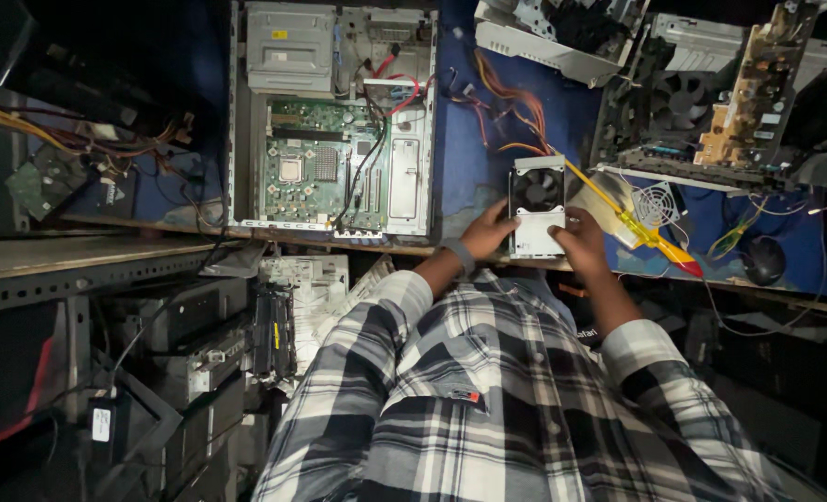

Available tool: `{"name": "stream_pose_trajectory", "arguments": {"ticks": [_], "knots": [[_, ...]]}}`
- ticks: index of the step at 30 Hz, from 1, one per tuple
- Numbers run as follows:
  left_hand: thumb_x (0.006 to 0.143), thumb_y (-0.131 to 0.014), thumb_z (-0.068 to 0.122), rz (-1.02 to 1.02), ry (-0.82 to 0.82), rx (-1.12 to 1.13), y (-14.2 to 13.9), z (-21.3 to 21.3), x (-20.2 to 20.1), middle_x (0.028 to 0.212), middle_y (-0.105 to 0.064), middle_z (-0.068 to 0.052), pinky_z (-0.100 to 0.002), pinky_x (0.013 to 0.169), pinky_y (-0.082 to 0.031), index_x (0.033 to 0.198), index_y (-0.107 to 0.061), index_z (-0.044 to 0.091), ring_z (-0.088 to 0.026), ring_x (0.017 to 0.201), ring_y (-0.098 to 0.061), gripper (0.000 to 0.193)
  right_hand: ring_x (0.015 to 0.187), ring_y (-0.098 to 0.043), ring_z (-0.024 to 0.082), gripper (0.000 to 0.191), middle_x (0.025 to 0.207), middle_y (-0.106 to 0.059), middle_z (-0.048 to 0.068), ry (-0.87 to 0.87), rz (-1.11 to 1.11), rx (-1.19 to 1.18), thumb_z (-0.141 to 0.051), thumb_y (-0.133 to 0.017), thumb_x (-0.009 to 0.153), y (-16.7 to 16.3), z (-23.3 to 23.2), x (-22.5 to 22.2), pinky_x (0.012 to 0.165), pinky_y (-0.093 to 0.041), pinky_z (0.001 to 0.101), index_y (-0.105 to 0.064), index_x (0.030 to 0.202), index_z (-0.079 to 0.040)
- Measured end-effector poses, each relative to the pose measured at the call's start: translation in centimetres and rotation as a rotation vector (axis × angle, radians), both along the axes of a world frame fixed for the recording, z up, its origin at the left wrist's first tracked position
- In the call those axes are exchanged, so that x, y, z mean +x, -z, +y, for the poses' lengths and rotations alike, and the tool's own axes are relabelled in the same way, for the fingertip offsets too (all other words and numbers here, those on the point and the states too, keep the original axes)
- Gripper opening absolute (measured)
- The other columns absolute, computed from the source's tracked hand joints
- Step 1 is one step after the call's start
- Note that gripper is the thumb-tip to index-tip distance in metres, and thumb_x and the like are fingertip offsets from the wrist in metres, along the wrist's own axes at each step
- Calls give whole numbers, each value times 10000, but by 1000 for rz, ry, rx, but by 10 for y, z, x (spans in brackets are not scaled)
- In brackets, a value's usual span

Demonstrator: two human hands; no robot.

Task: The person uses a yellow screwdriver to remove screws from a white power supply unit, then lifts and sets it aside. They continue to unscrew and handle a small circuit board, placing it on the workbench among other disassembled computer parts.

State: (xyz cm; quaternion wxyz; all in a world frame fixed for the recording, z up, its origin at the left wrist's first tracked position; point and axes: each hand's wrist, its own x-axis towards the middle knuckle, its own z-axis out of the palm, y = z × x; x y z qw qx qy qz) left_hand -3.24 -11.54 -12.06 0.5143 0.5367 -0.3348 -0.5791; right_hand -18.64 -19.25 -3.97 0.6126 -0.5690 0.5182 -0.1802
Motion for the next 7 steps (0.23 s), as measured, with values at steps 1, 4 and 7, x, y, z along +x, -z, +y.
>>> {"name": "stream_pose_trajectory", "arguments": {"ticks": [1, 4, 7], "knots": [[985, -670, 274, -12, -16, -68, -2, 2, -2, 1381, -649, -170, -376, 1097, -459, 1550, -430, 38, -294, 1294, -610, 658, 1067, -697, 280, 562, 1206, -687, 194, 15, -43, 30, -86, -695, 845, 1, 2, -2, 907, -571, 387, -509, 1357, 53], [971, -669, 271, -117, -48, -178, -1, 12, -4, 1364, -644, -174, -372, 1093, -466, 1559, -425, 41, -311, 1273, -616, 677, 1080, -684, 277, 559, 1215, -677, 190, 81, -127, 154, -127, -668, 864, 5, 14, -1, 926, -556, 398, -529, 1375, 53], [967, -706, 262, -320, -45, -138, 11, 25, -2, 1390, -621, -208, -398, 1126, -464, 1565, -453, 63, -351, 1306, -604, 679, 1108, -678, 304, 544, 1238, -683, 234, 5, -156, 149, -163, -675, 897, 14, 22, 0, 969, -542, 404, -559, 1365, 89]]}}
